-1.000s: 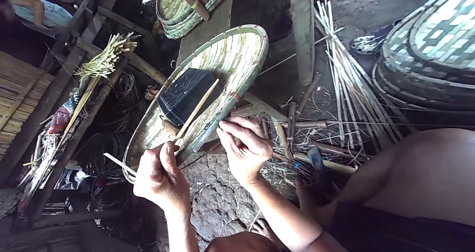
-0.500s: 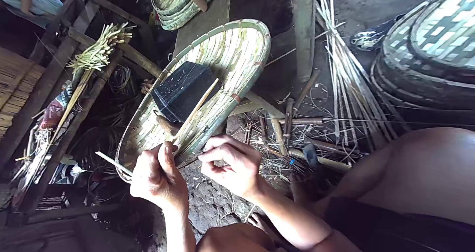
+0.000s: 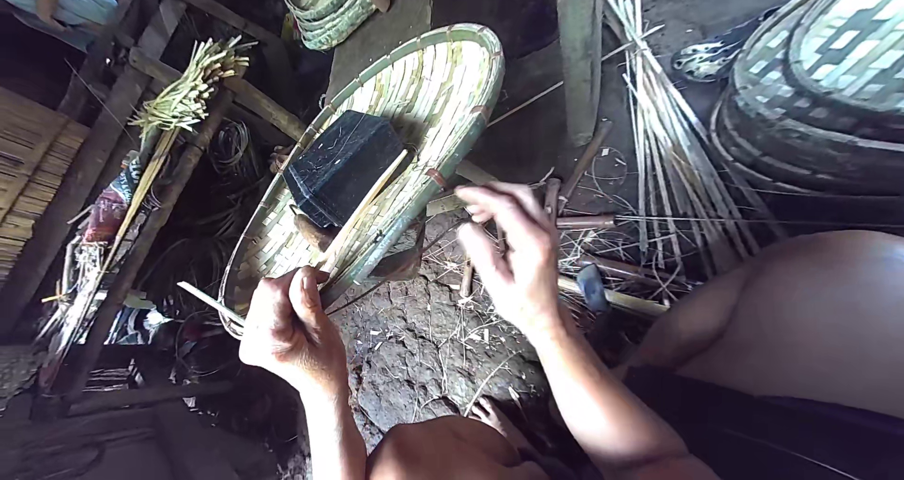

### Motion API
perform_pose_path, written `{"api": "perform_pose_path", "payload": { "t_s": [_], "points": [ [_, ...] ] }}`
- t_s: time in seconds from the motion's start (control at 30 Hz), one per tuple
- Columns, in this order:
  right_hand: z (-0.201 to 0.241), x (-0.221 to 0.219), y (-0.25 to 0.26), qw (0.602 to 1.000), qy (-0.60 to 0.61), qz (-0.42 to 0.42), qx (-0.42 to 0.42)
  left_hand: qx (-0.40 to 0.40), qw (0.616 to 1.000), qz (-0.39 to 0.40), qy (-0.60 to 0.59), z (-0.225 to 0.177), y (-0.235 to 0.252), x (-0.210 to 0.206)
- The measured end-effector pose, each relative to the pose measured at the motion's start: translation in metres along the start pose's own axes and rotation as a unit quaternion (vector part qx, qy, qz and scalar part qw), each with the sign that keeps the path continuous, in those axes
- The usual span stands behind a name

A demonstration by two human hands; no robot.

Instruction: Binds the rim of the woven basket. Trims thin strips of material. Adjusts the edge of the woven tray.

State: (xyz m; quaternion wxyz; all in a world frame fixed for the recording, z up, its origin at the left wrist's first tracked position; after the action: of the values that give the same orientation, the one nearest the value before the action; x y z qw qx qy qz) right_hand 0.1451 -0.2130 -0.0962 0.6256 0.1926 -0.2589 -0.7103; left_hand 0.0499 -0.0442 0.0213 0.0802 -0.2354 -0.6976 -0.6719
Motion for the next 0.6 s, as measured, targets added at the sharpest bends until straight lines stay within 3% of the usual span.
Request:
{"api": "perform_pose_path", "payload": {
  "t_s": [0.07,0.17,0.37,0.47,0.6],
  "points": [
    [0.021,-0.010,-0.001,0.997,-0.059,-0.002,0.052,-0.001,1.000,0.002,0.003,0.000,0.000,0.000],
    [0.039,-0.028,0.001,0.986,-0.113,-0.069,0.099,-0.003,1.000,0.001,0.004,0.000,0.000,0.000],
    [0.040,-0.045,-0.009,0.977,0.021,-0.187,0.096,-0.016,1.000,-0.002,0.003,0.000,0.000,0.000],
    [0.038,-0.051,-0.011,0.977,0.110,-0.170,0.063,-0.024,1.000,-0.001,0.014,0.001,-0.001,0.001],
    [0.038,-0.051,-0.006,0.979,0.150,-0.106,0.092,-0.023,1.000,0.002,0.014,0.002,-0.002,0.002]
  ]
}}
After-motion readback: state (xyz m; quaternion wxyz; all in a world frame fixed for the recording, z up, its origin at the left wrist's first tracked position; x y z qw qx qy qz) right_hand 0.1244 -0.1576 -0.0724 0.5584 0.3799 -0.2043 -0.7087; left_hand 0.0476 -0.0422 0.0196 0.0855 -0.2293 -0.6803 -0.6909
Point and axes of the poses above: each hand's wrist, its own y-axis towards the middle knuckle, its own x-axis out of the back of the hand, z = x × y, the point moved 4 cm from there along y, towards the middle knuckle, and after that the axes turned 6 degrees about -y, right-handed, at the moved point
